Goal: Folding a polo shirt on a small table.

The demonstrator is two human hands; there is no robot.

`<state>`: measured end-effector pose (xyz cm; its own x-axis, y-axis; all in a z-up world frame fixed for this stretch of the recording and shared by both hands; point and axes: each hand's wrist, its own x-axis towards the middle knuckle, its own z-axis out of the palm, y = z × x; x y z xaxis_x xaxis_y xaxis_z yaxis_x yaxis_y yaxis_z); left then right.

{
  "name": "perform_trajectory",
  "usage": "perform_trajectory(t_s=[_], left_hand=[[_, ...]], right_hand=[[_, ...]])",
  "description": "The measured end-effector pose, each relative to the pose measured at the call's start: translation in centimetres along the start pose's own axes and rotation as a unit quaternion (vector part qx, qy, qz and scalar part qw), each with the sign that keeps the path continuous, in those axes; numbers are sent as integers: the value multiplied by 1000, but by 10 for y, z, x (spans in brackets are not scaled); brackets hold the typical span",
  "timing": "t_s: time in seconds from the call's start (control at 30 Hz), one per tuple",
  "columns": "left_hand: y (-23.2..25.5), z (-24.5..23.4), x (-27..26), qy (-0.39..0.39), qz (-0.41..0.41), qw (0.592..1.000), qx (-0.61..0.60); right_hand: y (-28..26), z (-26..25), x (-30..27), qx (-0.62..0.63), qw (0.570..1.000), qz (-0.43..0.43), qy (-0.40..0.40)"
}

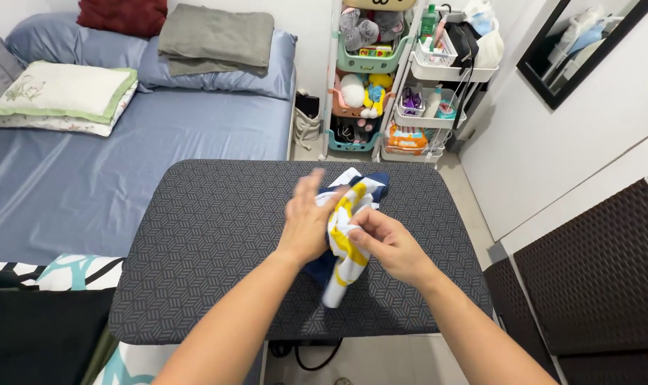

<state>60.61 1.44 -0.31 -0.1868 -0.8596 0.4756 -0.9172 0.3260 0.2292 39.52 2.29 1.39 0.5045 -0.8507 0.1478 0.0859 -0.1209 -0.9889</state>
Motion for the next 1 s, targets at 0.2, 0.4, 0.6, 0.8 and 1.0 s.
perform_trajectory(t_s=[0.2, 0.4, 0.6, 0.8, 1.0], left_hand=[[0, -75, -6, -113, -86, 862, -487], [-36, -125, -29, -40, -186, 857, -480], [-64, -219, -38, -201, -101, 974, -39], [-105, -235, -1, -274, -153, 948, 42], [-163, -172, -43, 124, -94, 987, 36]], right_hand=[[-49, 9, 1, -41, 997, -34, 51], [19, -2, -20, -235, 956, 136, -115], [3, -91, -18, -193, 963, 185, -39], [-74, -86, 48, -352, 919, 137, 116], [2, -130, 51, -461, 798, -196, 334]])
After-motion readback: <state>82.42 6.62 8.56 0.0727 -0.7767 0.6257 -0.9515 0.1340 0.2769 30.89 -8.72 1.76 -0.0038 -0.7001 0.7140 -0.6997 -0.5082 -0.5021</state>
